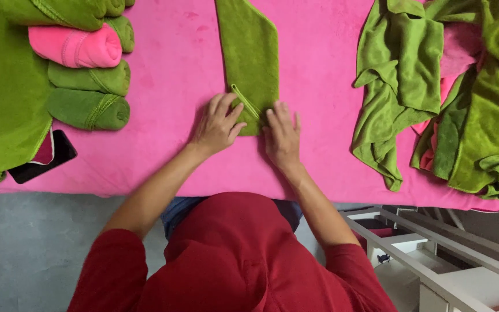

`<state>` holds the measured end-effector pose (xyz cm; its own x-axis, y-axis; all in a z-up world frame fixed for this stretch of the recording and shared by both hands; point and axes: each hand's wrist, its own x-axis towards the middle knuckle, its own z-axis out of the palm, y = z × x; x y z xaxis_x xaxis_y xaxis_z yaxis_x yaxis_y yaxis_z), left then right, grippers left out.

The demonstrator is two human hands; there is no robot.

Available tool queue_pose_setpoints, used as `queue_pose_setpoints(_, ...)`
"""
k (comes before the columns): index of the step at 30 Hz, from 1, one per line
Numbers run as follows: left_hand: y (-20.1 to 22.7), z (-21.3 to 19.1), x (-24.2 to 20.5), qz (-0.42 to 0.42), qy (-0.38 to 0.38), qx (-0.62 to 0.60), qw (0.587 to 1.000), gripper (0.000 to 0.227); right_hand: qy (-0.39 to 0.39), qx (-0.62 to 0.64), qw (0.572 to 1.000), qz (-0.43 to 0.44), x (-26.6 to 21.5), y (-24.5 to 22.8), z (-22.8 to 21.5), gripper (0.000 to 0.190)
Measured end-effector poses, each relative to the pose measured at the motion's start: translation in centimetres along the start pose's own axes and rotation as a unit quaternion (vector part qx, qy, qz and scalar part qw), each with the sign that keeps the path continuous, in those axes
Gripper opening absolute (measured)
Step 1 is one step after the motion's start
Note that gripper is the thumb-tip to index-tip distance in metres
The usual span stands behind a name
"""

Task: Folding small green towels into decorative rolls on a pink massage table.

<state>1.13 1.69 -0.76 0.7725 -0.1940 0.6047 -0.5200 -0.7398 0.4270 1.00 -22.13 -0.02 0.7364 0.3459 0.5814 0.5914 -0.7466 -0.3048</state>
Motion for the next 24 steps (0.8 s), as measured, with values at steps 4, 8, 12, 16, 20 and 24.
queue_pose_setpoints(4, -0.8, -0.8, 0.4, 0.117, -0.085, 0.084, 0.986, 0.053, -0.121, -0.001, 0.99, -0.077, 0.3, -1.3, 0.1, 0.062)
queue_pose_setpoints(8, -1.7, -0.2, -0.4, 0.094, -0.129, 0.085, 0.983, 0.055, -0.278, -0.049, 0.959, -0.032, 0.7, -1.8, -0.6, 0.071)
queue_pose_setpoints(12, -1.5, -0.7, 0.3, 0.05, -0.186, 0.066, 0.979, 0.06, -0.311, -0.062, 0.948, -0.033, 1.4, -1.4, -1.1, 0.078)
queue_pose_setpoints(16, -0.9, -1.9, 0.8, 0.013, -0.25, 0.044, 0.967, 0.063, -0.183, 0.036, 0.981, -0.056, -0.6, 2.1, -1.4, 0.062)
queue_pose_setpoints(20, -0.9, -2.4, 1.2, 0.007, -0.251, 0.035, 0.967, 0.064, 0.022, 0.065, 0.997, -0.032, -1.1, 3.8, -3.3, 0.037)
queue_pose_setpoints(24, -1.3, -2.1, 1.3, 0.024, -0.257, 0.028, 0.966, 0.066, -0.006, 0.022, 0.988, -0.15, 0.6, 0.6, -2.5, 0.036)
